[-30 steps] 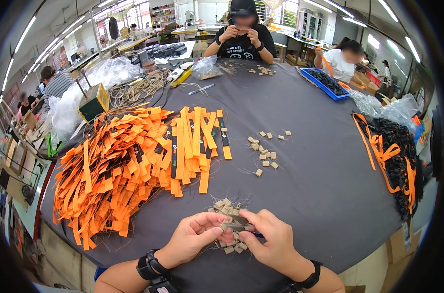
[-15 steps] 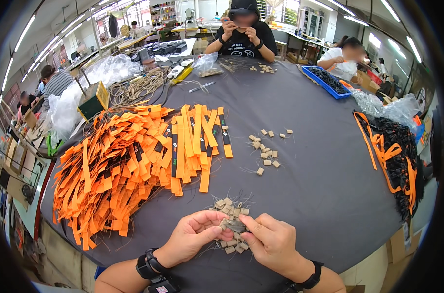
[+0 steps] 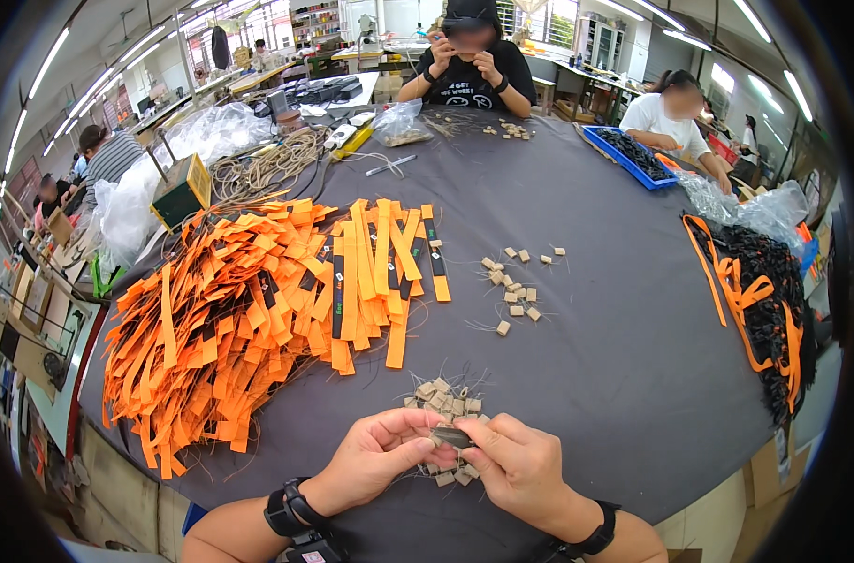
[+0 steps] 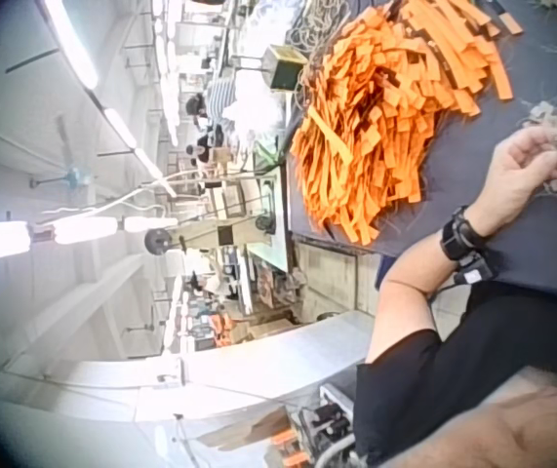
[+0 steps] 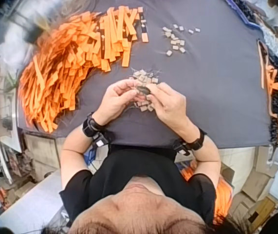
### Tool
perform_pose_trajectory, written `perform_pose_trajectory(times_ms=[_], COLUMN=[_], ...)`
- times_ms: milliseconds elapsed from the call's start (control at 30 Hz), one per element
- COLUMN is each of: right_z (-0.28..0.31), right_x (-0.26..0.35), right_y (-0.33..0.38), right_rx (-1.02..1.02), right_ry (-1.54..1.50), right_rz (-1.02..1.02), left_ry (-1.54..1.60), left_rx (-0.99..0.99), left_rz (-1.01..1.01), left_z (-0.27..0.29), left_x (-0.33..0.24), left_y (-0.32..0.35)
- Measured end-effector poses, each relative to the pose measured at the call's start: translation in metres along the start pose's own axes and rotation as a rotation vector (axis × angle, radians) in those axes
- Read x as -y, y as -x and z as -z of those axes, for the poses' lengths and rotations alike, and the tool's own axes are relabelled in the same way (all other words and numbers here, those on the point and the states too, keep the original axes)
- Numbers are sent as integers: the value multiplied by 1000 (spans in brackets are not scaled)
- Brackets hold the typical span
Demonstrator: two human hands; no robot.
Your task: The person sits at a table in a workshop and repeatedly picks up small beige rectangular blocks. Using a small blue-handled tool, they manipulate the blocks, likely trimming or adjusting them, and place them into a growing pile on the table. The task is performed one item at a time in a repetitive manner.
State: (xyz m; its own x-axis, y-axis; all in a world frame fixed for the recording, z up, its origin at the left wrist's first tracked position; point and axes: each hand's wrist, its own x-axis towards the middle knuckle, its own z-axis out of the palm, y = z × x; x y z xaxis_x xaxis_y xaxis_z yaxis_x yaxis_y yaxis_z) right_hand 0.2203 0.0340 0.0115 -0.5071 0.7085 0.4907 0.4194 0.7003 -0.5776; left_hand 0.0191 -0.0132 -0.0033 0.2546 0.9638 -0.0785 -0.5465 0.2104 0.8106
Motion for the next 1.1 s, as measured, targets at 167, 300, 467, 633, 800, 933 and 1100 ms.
perform_pose_trajectory(times_ms=[167,300,467,633,800,933,1100], right_z=[1,6,9,8,6,7,9], right_x=[1,1,2,2,1,2,-2], right_y=[0,-3,-5,-4,-4,-3,-3], right_rx=[-1,-18,-22,-31,-31,-3,127], right_ry=[-55,-7,85,80,58,44,-192], right_rz=[-36,-78,-9,2,0,-17,-169], left_ry=[1,3,-11,-19,-21,-4,-11], left_rx=[-12,-7,-12,-11,-6,-3,-3], left_rz=[0,-18,-26,-26,-31,-20,-7], left_z=[0,0,1,0,0,0,0], left_x=[0,-1,-3,-3,-2,-1,-1], left_y=[0,0,0,0,0,0,1])
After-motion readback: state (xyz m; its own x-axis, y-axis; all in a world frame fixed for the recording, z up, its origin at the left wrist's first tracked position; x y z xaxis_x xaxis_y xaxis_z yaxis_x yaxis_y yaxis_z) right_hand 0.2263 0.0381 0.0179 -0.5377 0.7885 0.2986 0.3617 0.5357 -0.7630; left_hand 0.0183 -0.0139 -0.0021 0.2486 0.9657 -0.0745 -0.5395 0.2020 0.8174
